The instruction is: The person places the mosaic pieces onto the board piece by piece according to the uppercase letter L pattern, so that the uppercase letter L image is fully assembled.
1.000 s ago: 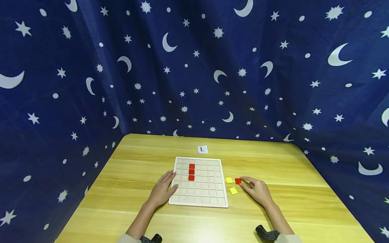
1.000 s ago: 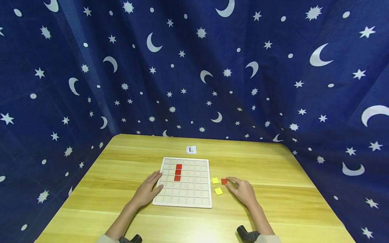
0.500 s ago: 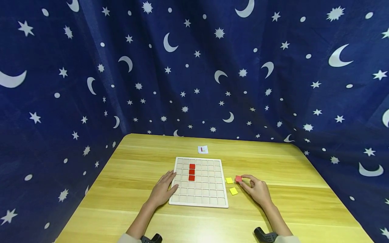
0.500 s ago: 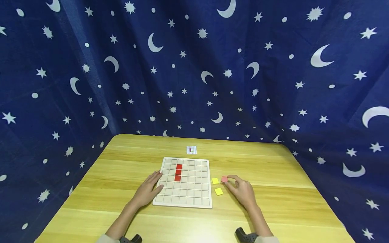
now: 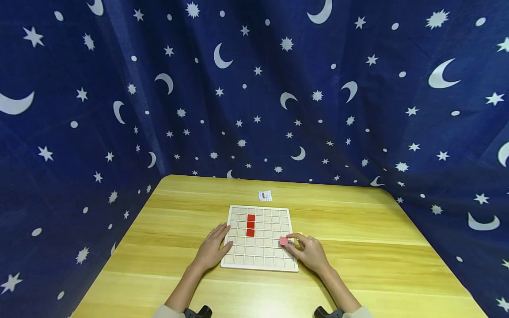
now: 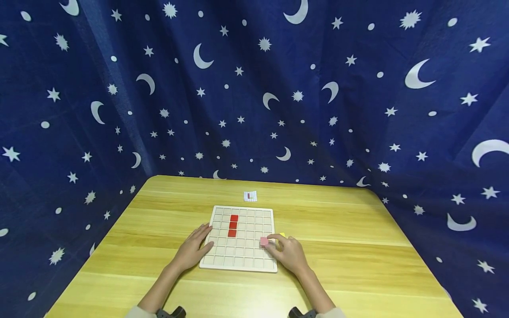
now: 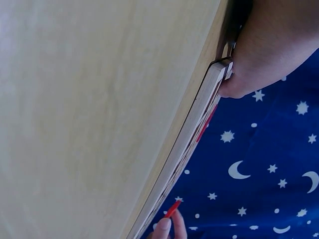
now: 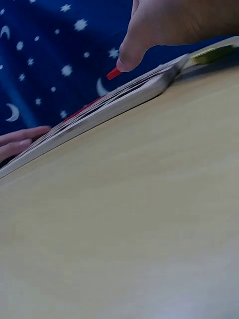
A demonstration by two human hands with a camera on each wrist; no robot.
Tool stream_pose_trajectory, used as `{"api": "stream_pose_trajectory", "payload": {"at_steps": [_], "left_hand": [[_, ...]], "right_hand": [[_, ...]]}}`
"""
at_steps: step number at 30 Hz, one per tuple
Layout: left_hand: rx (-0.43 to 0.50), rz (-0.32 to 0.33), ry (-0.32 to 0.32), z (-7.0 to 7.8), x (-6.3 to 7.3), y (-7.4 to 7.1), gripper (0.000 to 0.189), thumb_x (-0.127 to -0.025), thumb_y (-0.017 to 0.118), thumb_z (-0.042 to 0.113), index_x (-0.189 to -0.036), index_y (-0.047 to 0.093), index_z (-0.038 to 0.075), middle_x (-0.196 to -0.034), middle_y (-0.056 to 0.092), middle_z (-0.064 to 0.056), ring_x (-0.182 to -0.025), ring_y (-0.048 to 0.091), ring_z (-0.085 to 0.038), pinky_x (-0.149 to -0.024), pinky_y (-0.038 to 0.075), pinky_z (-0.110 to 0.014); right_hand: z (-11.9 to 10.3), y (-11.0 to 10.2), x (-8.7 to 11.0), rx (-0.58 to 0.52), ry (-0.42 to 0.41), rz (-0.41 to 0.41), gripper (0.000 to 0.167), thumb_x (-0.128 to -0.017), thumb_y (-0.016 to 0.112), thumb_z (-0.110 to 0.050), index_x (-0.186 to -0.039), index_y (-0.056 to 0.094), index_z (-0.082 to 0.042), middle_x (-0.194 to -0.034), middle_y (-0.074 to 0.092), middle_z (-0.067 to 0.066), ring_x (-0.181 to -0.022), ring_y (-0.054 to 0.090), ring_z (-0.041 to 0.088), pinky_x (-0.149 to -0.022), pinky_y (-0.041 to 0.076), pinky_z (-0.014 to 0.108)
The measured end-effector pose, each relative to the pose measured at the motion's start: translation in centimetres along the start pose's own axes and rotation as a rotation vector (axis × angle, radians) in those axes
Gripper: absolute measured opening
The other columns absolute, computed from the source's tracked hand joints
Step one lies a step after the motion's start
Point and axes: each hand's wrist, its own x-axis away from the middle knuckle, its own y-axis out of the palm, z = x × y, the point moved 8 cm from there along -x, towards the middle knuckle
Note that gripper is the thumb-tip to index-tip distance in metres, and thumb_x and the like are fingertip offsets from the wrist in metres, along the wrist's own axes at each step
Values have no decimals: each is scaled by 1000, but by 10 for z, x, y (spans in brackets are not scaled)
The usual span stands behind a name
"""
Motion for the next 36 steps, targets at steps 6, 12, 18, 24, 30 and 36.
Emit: {"api": "stream_pose_trajectory", "payload": {"at_steps": [6,12,18,24,30,36], "left_hand": [[-1,-3,5,-1,0,2,56,-93,51,39,-138,43,5,-144,36,-12,-135,27,-27,-111,20,-41],[2,-2,10,0,0,2,56,-94,51,38,-137,43,5,-144,36,-13,-135,27,-28,-111,19,-41],[3,-11,2,-1,1,2,56,-94,51,39,-138,43,5,-144,36,-12,-135,26,-27,-111,19,-41],[-3,-5,5,0,1,1,55,-93,52,38,-137,44,5,-143,37,-12,-134,27,-27,-111,20,-41],[-5,6,11,0,-1,0,55,-93,53,36,-136,45,4,-143,38,-13,-134,28,-28,-111,21,-42],[3,3,-4,0,0,0,55,-92,54,37,-137,45,5,-143,37,-12,-134,28,-27,-111,21,-42]], "right_hand": [[-19,19,-8,-16,-35,4,23,-70,80,-22,-91,70,-17,-53,19,-22,-52,11,-9,-49,27,17],[-37,37,-18,-20,-60,-8,22,-72,78,-28,-90,70,-18,-52,18,-22,-50,13,-6,-47,21,15],[-53,46,-30,-4,-74,26,23,-69,80,-26,-88,70,-16,-50,20,-22,-53,9,-9,-48,30,20],[-60,57,-36,-15,-60,8,22,-71,79,-27,-88,71,-16,-48,21,-20,-52,8,-9,-48,36,22],[-60,70,-38,-14,-8,-85,24,-74,76,-34,-89,71,-16,-48,21,-21,-48,14,-5,-54,41,28],[-57,75,-38,-21,46,-150,24,-75,74,-36,-91,70,-18,-47,20,-21,-46,15,-2,-65,48,36]]}}
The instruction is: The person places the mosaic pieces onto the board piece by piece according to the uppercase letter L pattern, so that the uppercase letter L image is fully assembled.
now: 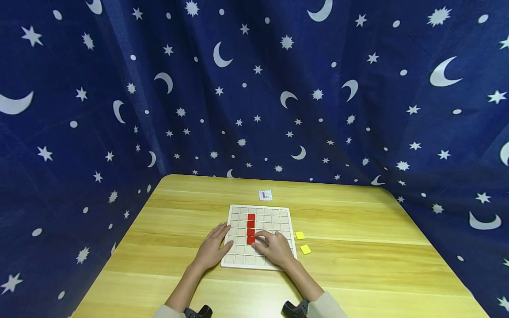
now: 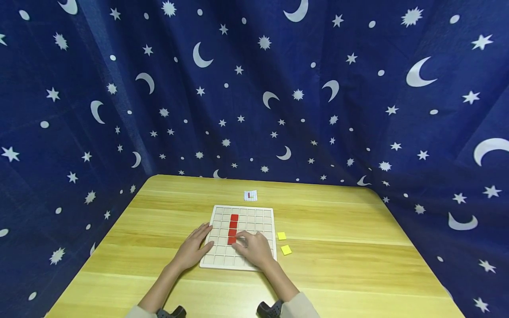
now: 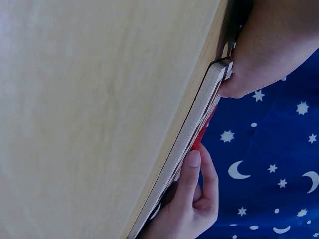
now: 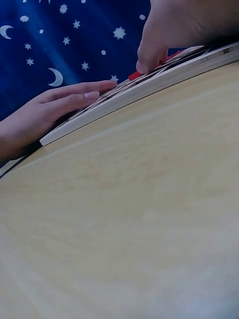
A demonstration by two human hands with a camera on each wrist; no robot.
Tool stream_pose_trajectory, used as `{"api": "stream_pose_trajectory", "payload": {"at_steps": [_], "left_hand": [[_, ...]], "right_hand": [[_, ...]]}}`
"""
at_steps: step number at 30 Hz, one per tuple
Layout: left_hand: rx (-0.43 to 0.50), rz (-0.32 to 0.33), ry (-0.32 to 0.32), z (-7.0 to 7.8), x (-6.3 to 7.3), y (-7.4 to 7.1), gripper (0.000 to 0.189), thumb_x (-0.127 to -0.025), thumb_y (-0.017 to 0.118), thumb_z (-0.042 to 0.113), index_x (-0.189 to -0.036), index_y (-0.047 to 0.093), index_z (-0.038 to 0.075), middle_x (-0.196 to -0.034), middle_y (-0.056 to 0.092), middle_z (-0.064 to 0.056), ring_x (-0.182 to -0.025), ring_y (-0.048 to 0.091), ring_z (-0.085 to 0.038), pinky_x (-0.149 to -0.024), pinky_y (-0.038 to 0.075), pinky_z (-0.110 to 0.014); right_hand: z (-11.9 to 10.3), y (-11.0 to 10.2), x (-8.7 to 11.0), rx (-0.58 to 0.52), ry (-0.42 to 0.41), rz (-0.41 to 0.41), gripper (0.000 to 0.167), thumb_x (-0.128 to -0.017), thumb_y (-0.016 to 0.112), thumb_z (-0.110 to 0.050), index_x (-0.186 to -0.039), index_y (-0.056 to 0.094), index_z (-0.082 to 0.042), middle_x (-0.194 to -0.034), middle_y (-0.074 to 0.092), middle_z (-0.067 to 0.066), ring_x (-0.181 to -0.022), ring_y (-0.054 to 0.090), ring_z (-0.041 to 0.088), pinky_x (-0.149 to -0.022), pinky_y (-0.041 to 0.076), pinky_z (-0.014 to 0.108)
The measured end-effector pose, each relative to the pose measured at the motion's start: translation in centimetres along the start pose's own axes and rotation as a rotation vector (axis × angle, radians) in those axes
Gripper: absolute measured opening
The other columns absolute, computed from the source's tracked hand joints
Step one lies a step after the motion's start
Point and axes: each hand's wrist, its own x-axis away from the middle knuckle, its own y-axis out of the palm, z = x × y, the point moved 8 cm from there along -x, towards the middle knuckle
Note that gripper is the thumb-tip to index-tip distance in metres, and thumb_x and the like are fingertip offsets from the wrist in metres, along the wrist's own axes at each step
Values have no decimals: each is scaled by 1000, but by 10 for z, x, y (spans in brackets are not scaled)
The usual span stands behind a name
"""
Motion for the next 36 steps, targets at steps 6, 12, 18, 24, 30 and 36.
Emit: {"api": "stream_pose_trajectory", "payload": {"at_steps": [6,12,18,24,30,36], "left_hand": [[-1,-8,-8,0,0,0,55,-93,53,37,-137,44,5,-144,37,-12,-135,27,-27,-111,20,-41],[1,-5,0,1,0,-1,55,-93,54,36,-137,44,5,-143,37,-12,-134,27,-28,-111,20,-41],[1,-5,-4,-1,-1,1,56,-93,53,38,-137,44,6,-144,36,-11,-135,27,-27,-111,20,-40],[2,-6,-6,-2,-1,3,56,-93,53,38,-138,43,6,-144,36,-11,-135,26,-26,-111,20,-40],[3,5,10,1,0,1,55,-92,54,36,-136,45,4,-143,37,-12,-134,28,-28,-111,20,-42],[-4,7,9,1,-1,0,56,-93,52,38,-137,44,5,-143,37,-12,-134,28,-27,-111,21,-42]], "right_hand": [[0,1,-1,-15,13,-11,23,-75,75,-34,-91,71,-18,-46,20,-21,-46,14,-1,-71,50,41],[-1,-1,0,-30,-3,2,24,-75,75,-34,-92,71,-17,-46,22,-21,-45,16,-2,-76,49,47],[2,-7,2,-78,-13,47,20,-75,76,-28,-91,71,-17,-47,20,-21,-46,15,-4,-68,48,42],[5,-14,9,-137,-84,38,16,-77,73,-23,-92,70,-17,-48,22,-21,-46,15,-7,-59,43,28],[15,-32,18,-170,-158,86,23,-71,73,-17,-94,69,-16,-48,25,-17,-51,17,-7,-47,23,15],[39,-54,26,-180,-79,95,28,-72,74,-11,-100,69,-12,-50,22,-19,-50,15,-8,-43,20,14]]}}
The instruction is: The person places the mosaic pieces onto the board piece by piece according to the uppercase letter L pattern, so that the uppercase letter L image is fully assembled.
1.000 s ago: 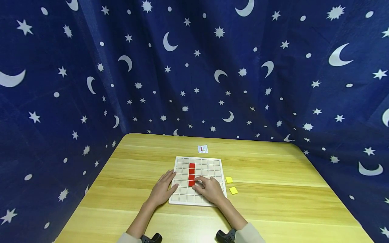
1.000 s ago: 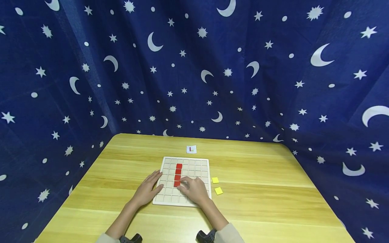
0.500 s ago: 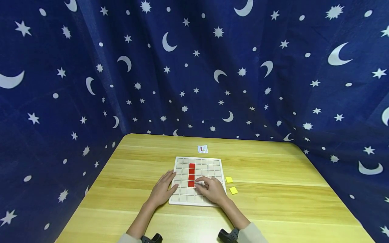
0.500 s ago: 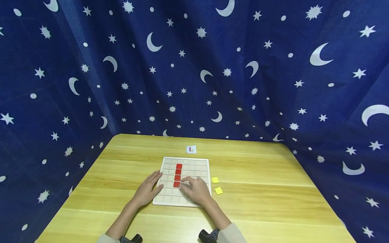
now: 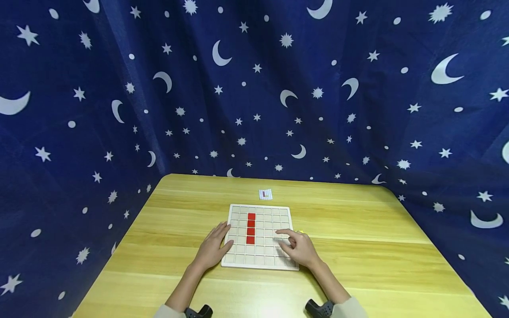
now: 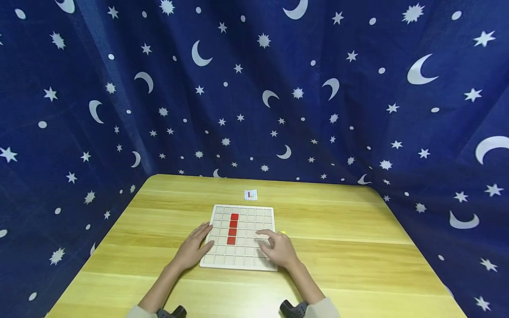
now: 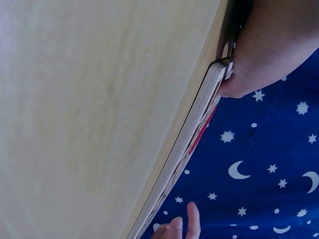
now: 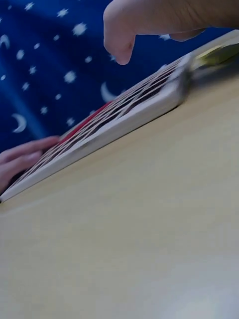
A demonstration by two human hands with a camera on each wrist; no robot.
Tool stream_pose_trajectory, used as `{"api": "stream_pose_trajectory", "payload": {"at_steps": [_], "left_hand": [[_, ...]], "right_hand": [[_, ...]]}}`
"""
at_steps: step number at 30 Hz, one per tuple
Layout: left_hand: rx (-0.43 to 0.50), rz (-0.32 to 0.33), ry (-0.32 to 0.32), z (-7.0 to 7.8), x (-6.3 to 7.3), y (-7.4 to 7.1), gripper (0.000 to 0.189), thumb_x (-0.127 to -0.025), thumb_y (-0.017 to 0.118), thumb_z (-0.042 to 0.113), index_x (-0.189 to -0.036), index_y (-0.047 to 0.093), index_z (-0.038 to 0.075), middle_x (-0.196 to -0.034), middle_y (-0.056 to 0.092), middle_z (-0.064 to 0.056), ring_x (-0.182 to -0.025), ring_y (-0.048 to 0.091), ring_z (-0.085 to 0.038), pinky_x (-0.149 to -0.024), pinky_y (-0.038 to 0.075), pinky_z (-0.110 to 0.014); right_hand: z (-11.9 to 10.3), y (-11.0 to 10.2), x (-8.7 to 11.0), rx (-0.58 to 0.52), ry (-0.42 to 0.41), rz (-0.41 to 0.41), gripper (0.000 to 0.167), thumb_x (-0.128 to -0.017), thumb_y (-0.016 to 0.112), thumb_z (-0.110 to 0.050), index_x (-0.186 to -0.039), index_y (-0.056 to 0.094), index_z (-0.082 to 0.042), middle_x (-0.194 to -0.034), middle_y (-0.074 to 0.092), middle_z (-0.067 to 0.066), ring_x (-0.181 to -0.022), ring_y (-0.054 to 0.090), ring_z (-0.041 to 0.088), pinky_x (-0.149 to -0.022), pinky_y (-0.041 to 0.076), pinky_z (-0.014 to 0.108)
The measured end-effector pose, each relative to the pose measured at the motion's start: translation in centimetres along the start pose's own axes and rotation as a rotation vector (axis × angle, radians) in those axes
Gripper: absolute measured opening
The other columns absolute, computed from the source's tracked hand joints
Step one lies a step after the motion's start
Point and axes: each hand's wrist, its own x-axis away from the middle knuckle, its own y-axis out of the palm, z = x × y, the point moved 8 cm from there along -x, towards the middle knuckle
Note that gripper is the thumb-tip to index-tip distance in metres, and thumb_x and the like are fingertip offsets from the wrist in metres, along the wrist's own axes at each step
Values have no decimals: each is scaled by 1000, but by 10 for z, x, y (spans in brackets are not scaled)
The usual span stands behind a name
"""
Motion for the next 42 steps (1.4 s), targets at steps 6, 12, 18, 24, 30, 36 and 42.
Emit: {"api": "stream_pose_trajectory", "payload": {"at_steps": [6,12,18,24,30,36,42], "left_hand": [[15,5,-3,2,0,-4,55,-92,54,36,-136,45,4,-143,37,-12,-134,28,-28,-111,21,-42],[10,7,6,1,0,-3,55,-92,54,35,-136,45,3,-143,38,-13,-134,28,-28,-111,21,-42],[2,10,9,0,0,-1,55,-92,54,36,-136,45,4,-143,38,-12,-134,28,-27,-111,21,-42],[6,10,4,1,-1,-2,55,-92,54,35,-136,44,3,-143,38,-13,-134,28,-28,-111,21,-42],[4,1,-3,1,-1,0,55,-92,54,36,-137,44,4,-143,37,-12,-134,28,-27,-111,21,-41],[7,-2,-4,0,0,0,55,-92,55,35,-136,45,4,-143,38,-12,-134,28,-27,-111,21,-41],[15,0,-2,2,0,-1,54,-92,55,34,-136,44,4,-143,37,-12,-134,28,-28,-111,20,-41]], "right_hand": [[27,-27,10,12,105,8,28,-76,74,-13,-103,68,-10,-49,22,-17,-47,13,-6,-40,19,14],[66,-41,22,49,282,-22,33,-76,76,-18,-108,68,-13,-47,23,-15,-43,15,-3,-39,20,17],[85,-39,28,66,358,-112,37,-78,75,-26,-112,68,-13,-46,23,-13,-43,15,-1,-41,19,18],[89,-37,27,102,353,-159,30,-80,72,-30,-106,70,-16,-49,19,-13,-46,12,0,-45,15,18],[91,-41,29,136,382,-127,30,-78,73,-34,-101,69,-15,-48,24,-12,-45,15,0,-43,18,19],[86,-48,26,149,345,-24,28,-78,74,-30,-100,68,-13,-48,26,-13,-43,15,-2,-39,19,18],[70,-43,18,121,288,5,28,-77,75,-28,-100,68,-13,-48,24,-14,-43,14,-3,-37,19,17]]}}
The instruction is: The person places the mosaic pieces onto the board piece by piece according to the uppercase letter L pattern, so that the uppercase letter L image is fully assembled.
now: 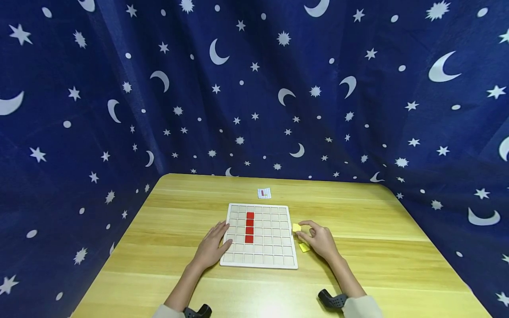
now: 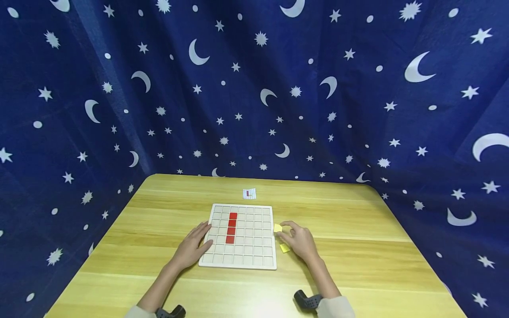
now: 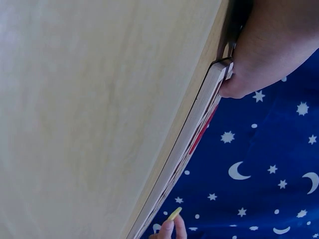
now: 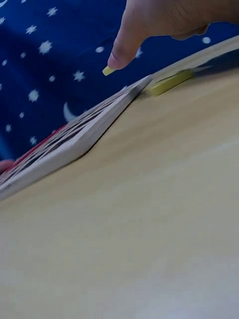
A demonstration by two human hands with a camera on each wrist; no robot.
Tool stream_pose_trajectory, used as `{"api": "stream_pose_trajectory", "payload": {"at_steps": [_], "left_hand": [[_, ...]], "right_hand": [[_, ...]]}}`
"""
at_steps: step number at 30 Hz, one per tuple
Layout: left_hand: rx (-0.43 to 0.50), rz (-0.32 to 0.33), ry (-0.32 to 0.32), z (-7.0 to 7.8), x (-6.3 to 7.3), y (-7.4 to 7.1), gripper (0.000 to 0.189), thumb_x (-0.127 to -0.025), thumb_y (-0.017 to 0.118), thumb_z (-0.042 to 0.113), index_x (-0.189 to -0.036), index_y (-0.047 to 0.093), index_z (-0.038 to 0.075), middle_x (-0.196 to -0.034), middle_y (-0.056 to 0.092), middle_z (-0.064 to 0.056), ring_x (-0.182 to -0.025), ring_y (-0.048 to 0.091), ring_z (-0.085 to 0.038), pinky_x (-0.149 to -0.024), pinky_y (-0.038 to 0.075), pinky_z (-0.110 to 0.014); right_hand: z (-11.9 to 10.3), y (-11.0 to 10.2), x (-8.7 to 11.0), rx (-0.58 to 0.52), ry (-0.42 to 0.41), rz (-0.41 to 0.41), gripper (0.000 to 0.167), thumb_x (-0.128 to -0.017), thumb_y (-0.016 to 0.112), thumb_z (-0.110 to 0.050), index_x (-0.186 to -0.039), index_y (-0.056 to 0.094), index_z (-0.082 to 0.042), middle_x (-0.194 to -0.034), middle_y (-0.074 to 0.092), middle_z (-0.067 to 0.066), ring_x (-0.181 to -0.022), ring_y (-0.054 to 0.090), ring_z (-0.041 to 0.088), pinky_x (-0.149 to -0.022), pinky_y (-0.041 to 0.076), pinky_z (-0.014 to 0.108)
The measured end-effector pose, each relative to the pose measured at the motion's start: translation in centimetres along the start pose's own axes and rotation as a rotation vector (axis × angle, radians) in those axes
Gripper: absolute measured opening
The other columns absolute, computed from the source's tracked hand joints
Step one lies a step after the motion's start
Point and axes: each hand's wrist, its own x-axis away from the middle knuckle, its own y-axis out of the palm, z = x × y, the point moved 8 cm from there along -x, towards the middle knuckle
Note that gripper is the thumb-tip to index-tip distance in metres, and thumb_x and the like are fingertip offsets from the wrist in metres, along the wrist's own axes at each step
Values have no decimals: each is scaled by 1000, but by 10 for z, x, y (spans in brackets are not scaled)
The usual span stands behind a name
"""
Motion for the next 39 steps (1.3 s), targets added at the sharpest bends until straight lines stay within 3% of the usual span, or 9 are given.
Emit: {"api": "stream_pose_trajectory", "payload": {"at_steps": [9,16,24,33,39], "left_hand": [[-8,-4,-6,-1,0,0,55,-92,54,35,-137,44,4,-143,37,-12,-135,27,-26,-111,20,-40],[-18,7,11,-1,0,0,55,-92,54,36,-136,45,4,-143,38,-11,-134,28,-25,-111,21,-39],[-20,7,7,1,0,-2,54,-93,54,36,-136,45,4,-143,38,-12,-134,29,-26,-111,21,-39],[-28,-5,10,-1,0,0,55,-93,52,38,-137,44,5,-143,37,-12,-134,28,-27,-111,20,-40],[-32,3,6,-2,0,2,55,-93,53,37,-137,44,5,-143,38,-12,-134,28,-28,-111,21,-41]], "right_hand": [[-54,30,-1,-25,-126,-79,27,-75,76,-28,-97,69,-14,-49,22,-19,-44,14,-5,-39,18,14],[-83,54,-2,-4,-165,-104,26,-75,75,-34,-94,69,-17,-48,23,-20,-46,15,-4,-41,18,15],[-94,73,-6,64,-137,-144,26,-75,74,-39,-93,70,-20,-47,24,-19,-44,16,-3,-46,28,19],[-96,79,-7,69,-156,-118,26,-74,76,-36,-92,70,-18,-46,22,-20,-44,15,-3,-41,21,18],[-96,77,-4,73,-180,-110,30,-73,76,-37,-96,71,-19,-47,20,-21,-44,14,-3,-46,29,18]]}}
